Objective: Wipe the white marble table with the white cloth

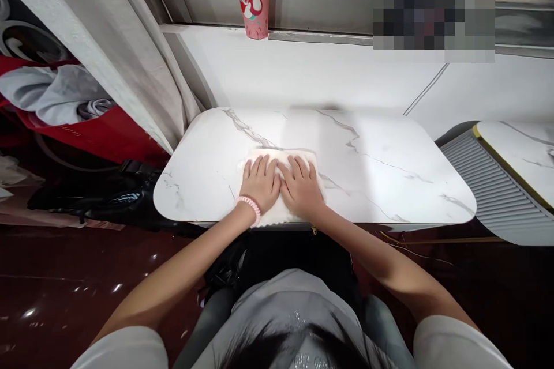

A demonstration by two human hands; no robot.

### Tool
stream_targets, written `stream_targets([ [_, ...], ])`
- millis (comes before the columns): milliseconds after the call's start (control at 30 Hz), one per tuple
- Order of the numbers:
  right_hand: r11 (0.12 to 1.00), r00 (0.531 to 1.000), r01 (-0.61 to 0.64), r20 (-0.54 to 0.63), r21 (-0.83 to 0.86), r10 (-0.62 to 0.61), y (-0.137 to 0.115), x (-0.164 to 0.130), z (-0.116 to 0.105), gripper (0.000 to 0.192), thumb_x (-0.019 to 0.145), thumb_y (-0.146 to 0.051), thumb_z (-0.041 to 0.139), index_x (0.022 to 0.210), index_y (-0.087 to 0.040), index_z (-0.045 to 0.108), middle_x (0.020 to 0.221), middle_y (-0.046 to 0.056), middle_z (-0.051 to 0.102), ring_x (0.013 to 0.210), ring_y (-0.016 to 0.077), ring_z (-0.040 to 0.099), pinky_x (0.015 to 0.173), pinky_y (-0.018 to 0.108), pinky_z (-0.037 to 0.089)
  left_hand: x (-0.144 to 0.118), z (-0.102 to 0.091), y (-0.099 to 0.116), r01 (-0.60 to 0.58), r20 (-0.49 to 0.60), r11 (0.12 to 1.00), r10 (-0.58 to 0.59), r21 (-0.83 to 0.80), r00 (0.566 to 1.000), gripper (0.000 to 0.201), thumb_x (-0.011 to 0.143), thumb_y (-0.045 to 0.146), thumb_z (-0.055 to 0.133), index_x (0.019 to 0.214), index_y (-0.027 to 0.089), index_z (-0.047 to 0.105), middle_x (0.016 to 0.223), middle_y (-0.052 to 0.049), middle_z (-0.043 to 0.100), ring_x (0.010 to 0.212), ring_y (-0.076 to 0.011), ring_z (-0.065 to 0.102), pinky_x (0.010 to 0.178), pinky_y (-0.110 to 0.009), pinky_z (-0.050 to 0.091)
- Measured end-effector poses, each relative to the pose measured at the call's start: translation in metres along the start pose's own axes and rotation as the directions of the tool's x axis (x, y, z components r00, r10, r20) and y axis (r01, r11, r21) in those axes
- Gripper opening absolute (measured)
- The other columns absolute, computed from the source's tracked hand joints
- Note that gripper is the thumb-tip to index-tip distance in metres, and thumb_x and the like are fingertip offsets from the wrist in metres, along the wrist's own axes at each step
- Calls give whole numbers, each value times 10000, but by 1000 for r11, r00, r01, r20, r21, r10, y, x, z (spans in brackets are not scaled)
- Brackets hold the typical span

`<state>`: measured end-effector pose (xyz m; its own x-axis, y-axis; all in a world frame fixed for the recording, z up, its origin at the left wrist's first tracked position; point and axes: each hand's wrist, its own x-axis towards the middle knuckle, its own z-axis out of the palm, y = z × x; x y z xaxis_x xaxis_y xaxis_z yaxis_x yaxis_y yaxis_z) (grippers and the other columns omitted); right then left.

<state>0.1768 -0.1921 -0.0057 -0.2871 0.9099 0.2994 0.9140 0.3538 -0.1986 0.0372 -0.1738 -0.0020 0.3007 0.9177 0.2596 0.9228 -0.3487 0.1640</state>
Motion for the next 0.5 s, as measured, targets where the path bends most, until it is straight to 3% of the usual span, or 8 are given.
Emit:
stream_targets([
  [133, 998, 998, 55, -15, -21, -56, 1, -33, -11, 488, 994, -294, 332, 1444, -169, 473, 1515, 153, 417, 1423, 305, 305, 1174, 529, 184, -31, -1, 20, -23, -45, 1000, 24, 18, 999, 500, 977, 276, 292, 1380, 64, 499, 1469, -201, 478, 1406, -330, 378, 1181, -548, 233],
  [233, 996, 996, 88, -6, -11, -88, 14, -39, -16, 491, 988, -293, 335, 1442, -171, 476, 1515, 150, 415, 1421, 299, 306, 1178, 524, 182, -32, 1, 30, -33, -38, 999, 34, 14, 999, 491, 972, 276, 317, 1379, 66, 493, 1472, -205, 472, 1410, -337, 368, 1176, -562, 237],
  [367, 996, 995, 91, 31, 5, -91, 38, -24, -17, 491, 986, -306, 336, 1443, -192, 474, 1520, 142, 408, 1423, 295, 303, 1168, 525, 204, -7, 6, 34, -61, 18, 998, 62, -21, 998, 471, 967, 280, 332, 1365, 91, 499, 1476, -177, 474, 1416, -312, 359, 1189, -548, 219],
  [500, 1000, 999, 29, 40, -4, -28, 61, 12, -11, 484, 986, -311, 335, 1431, -196, 484, 1509, 139, 427, 1414, 296, 316, 1163, 533, 196, 41, 16, 29, -49, 51, 996, 53, -70, 997, 462, 958, 286, 344, 1360, 117, 497, 1480, -153, 475, 1416, -290, 360, 1199, -533, 199],
])
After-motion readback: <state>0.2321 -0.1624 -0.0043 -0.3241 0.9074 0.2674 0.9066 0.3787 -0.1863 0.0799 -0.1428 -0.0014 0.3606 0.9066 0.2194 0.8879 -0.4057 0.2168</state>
